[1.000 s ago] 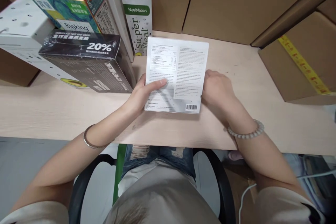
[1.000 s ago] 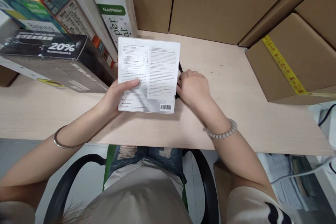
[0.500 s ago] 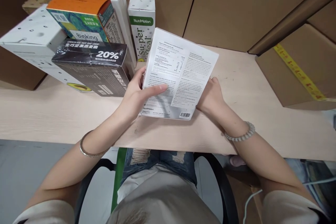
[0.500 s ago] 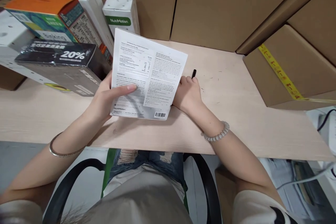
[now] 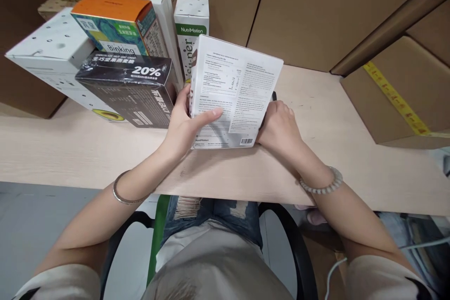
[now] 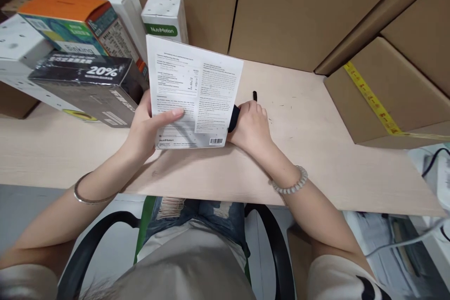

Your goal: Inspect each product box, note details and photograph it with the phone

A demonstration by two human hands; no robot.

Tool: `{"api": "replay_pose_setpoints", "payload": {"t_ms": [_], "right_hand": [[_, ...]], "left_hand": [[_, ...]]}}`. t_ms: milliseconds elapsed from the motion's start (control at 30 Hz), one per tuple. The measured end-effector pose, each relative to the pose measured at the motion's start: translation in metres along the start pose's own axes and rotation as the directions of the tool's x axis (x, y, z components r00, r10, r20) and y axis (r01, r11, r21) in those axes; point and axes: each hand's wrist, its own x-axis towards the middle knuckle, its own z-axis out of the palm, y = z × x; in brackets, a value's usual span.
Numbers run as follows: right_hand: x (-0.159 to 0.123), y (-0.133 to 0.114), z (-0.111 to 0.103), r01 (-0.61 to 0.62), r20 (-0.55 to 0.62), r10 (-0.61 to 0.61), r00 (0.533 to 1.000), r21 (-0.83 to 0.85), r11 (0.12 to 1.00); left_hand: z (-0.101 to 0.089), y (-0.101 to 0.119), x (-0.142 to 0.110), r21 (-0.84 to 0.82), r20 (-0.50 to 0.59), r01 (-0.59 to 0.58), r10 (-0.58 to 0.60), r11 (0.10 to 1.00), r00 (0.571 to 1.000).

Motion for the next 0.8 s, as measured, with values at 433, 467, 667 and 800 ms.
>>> {"api": "replay_pose_setpoints", "payload": {"t_ms": [433,467,667,800], "right_hand": [[-0.005,0.027,-0.039,-0.184,-0.494,0.276,0.825,0.227,0.956],[-0.008,0.027,-0.041,-0.125,-0.542,0.257,0.800,0.269,0.955],[-0.029,0.007,-0.039,0.306,-0.660,0.022,0.751,0.377,0.874],[-0.038,-0.003,-0.031,0.433,-0.686,-0.081,0.723,0.358,0.827]], "left_hand": [[0.001,-0.052,0.027,0.066,-0.065,-0.145,0.149,0.987,0.987],[0.001,-0.055,0.031,0.050,-0.063,-0.131,0.134,0.990,0.989],[-0.003,-0.063,0.045,0.080,-0.078,-0.138,0.144,0.987,0.987],[-0.004,-0.066,0.046,0.139,-0.078,-0.173,0.185,0.975,0.980]]}}
